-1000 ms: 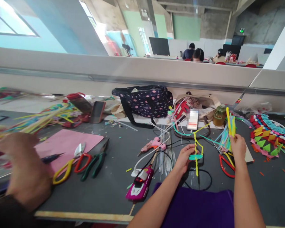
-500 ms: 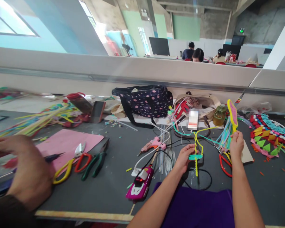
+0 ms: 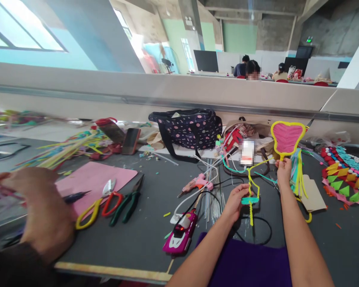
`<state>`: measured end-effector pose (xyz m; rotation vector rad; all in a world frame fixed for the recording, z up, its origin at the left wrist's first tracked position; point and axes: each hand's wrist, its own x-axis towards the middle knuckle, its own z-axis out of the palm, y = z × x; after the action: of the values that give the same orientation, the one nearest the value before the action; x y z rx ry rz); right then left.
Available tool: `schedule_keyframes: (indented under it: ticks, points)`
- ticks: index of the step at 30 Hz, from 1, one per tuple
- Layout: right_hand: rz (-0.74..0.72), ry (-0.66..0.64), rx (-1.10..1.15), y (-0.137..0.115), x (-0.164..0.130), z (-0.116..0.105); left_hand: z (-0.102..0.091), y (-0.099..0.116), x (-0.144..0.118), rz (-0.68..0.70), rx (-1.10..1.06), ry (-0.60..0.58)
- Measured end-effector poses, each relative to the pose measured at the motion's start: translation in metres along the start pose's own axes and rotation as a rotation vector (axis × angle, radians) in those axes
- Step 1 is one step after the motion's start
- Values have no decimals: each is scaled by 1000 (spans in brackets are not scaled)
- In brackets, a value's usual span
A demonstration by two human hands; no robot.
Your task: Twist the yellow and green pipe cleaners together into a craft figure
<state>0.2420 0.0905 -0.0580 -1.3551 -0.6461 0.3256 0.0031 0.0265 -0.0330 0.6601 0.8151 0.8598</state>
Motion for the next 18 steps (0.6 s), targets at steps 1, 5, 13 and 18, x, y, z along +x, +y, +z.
schedule_keyframes:
  ticks: [1, 5, 13, 18]
  points:
    - [15, 7, -18, 6, 1, -1, 0, 0, 0, -6, 2, 3]
    - [55, 16, -115, 25, 5, -9, 0, 1, 0, 6, -18, 11]
    - [2, -19, -241, 30, 11, -18, 0, 2, 2, 17, 1, 25]
    - [21, -92, -191, 30, 8, -17, -1, 1, 2, 22, 7, 16]
